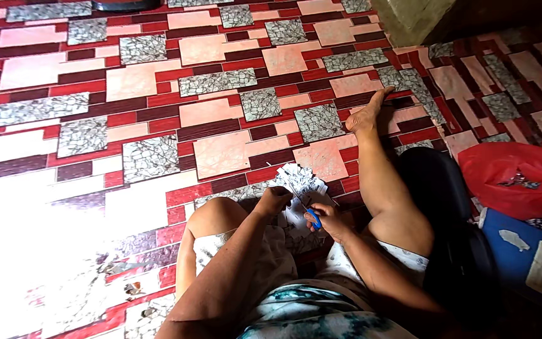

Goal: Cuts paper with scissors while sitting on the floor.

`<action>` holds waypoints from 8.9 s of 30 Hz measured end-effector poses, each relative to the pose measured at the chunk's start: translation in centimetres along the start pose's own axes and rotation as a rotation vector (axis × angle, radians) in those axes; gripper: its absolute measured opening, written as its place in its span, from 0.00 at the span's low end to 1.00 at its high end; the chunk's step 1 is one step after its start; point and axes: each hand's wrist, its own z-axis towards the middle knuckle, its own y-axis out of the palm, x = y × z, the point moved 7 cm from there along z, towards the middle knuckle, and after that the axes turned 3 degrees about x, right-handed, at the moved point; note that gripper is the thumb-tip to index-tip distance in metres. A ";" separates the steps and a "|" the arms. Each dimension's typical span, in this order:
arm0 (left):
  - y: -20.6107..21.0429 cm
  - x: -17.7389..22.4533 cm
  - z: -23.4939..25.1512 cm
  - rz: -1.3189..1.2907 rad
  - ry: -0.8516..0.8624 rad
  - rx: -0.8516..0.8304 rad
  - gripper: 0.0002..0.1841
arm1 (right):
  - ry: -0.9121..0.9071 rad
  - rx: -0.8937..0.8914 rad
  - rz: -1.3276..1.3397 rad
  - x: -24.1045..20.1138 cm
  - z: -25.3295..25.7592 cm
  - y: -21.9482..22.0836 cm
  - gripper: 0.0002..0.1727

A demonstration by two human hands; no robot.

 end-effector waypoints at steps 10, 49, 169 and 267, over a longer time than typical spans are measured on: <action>0.1 0.0 -0.1 -0.014 0.002 -0.014 0.07 | 0.000 -0.045 -0.031 -0.1 -0.1 0.4 0.13; -0.1 -0.1 -0.2 0.045 -0.029 -0.012 0.09 | 0.010 -0.009 -0.081 -0.1 -0.1 0.3 0.15; -0.2 -0.1 -0.5 -0.026 -0.072 -0.015 0.08 | 0.049 -0.024 -0.065 0.0 -0.1 0.2 0.14; 0.3 0.0 -0.4 -0.033 -0.066 -0.021 0.09 | -0.110 0.022 -0.353 0.1 0.5 -0.2 0.21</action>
